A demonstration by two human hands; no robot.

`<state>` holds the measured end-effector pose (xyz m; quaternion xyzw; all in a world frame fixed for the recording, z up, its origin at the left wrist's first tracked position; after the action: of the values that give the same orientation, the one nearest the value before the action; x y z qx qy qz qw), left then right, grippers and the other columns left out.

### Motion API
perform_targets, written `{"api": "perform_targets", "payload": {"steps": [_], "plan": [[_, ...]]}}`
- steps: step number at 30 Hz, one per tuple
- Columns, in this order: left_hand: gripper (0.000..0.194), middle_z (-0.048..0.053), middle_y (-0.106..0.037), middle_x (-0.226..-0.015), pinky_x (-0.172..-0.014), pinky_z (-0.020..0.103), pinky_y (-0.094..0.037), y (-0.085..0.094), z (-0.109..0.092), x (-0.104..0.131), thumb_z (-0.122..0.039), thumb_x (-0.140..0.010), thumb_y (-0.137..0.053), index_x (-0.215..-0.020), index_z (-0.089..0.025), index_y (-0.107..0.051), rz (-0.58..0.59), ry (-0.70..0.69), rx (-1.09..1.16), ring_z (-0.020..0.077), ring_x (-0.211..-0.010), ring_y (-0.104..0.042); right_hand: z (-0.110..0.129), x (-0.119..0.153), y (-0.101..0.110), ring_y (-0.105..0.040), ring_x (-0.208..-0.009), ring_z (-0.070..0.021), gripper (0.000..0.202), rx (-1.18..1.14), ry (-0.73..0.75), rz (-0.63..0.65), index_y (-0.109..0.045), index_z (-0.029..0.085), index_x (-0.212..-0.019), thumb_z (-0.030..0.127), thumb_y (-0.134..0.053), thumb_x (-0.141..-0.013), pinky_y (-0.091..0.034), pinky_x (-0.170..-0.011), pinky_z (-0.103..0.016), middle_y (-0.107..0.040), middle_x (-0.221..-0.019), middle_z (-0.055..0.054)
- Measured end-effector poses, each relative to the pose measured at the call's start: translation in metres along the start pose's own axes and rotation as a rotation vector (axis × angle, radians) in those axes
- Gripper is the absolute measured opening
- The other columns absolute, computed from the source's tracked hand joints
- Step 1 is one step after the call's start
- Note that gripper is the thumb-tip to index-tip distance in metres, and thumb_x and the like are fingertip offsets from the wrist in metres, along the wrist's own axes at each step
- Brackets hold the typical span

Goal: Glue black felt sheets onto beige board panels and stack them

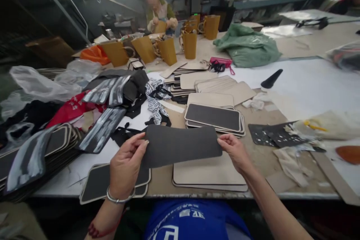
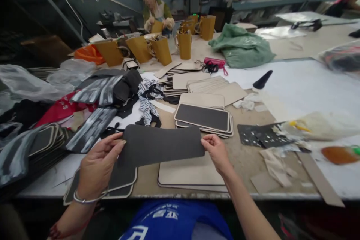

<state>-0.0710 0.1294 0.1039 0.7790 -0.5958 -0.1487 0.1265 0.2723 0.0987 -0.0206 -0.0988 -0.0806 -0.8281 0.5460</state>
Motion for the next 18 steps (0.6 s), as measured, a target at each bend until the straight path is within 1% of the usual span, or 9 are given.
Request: {"api": "perform_targets", "payload": {"steps": [2,5,7,9,11,13,18], "plan": [[0.047,0.001,-0.065,-0.073,-0.068,0.025,-0.049,-0.016,0.021,0.007,-0.042,-0.065,-0.063,-0.104,-0.015,-0.060,0.057,0.042,0.022,0.0129,-0.068,-0.059,-0.014,0.015,0.025,-0.051,-0.061,-0.0132,0.041,0.070,-0.014,-0.074,-0.055,0.017,-0.077,0.050,-0.069,-0.057,-0.041,-0.057,-0.026,-0.057,-0.067,0.000],[0.045,0.002,-0.066,-0.072,-0.067,0.026,-0.048,-0.042,0.067,0.022,-0.041,-0.065,-0.062,-0.102,-0.015,-0.060,0.155,0.173,0.025,0.0144,-0.068,-0.060,-0.038,0.042,0.059,-0.054,-0.064,-0.0159,0.040,0.174,-0.045,-0.161,-0.054,0.018,-0.079,0.051,-0.066,-0.058,-0.044,-0.060,-0.028,-0.058,-0.067,-0.001],[0.042,0.002,-0.066,-0.069,-0.065,0.027,-0.048,-0.058,0.096,0.034,-0.040,-0.064,-0.062,-0.097,-0.015,-0.061,0.207,0.251,-0.011,0.0152,-0.066,-0.060,-0.055,0.058,0.077,-0.056,-0.065,-0.0168,0.039,0.222,-0.072,-0.198,-0.053,0.019,-0.079,0.051,-0.064,-0.060,-0.045,-0.061,-0.030,-0.058,-0.067,-0.002],[0.038,0.003,-0.067,-0.067,-0.064,0.028,-0.048,-0.073,0.117,0.045,-0.039,-0.062,-0.061,-0.092,-0.016,-0.063,0.255,0.306,-0.048,0.0161,-0.064,-0.061,-0.071,0.071,0.091,-0.056,-0.066,-0.0172,0.038,0.246,-0.089,-0.231,-0.052,0.020,-0.080,0.051,-0.062,-0.062,-0.046,-0.062,-0.031,-0.058,-0.068,-0.002],[0.034,0.003,-0.068,-0.067,-0.064,0.028,-0.048,-0.085,0.130,0.052,-0.038,-0.061,-0.061,-0.086,-0.016,-0.064,0.295,0.348,-0.053,0.0170,-0.065,-0.061,-0.083,0.078,0.101,-0.056,-0.067,-0.0177,0.037,0.264,-0.089,-0.261,-0.051,0.020,-0.081,0.050,-0.061,-0.062,-0.046,-0.064,-0.032,-0.058,-0.070,-0.002],[0.031,0.003,-0.068,-0.066,-0.063,0.029,-0.047,-0.093,0.139,0.056,-0.037,-0.059,-0.061,-0.081,-0.016,-0.065,0.301,0.385,-0.044,0.0173,-0.064,-0.061,-0.088,0.080,0.107,-0.056,-0.069,-0.0180,0.035,0.298,-0.076,-0.283,-0.050,0.020,-0.081,0.049,-0.060,-0.064,-0.046,-0.067,-0.033,-0.057,-0.071,-0.002],[0.027,0.002,-0.064,-0.060,-0.057,0.026,-0.044,-0.104,0.153,0.053,-0.038,-0.053,-0.060,-0.068,-0.016,-0.061,0.261,0.441,-0.056,0.0150,-0.057,-0.056,-0.087,0.069,0.111,-0.055,-0.067,-0.0174,0.030,0.357,-0.050,-0.288,-0.049,0.021,-0.081,0.047,-0.056,-0.067,-0.045,-0.065,-0.033,-0.056,-0.070,-0.002]]}}
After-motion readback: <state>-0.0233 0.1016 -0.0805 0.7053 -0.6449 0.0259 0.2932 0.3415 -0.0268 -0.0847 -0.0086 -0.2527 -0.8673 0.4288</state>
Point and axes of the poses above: each hand's wrist, its own x-axis away from the middle knuckle, its own y-axis out of the back of the hand, z = x × y, the point moved 8 cm from there along -x, towards the middle knuckle
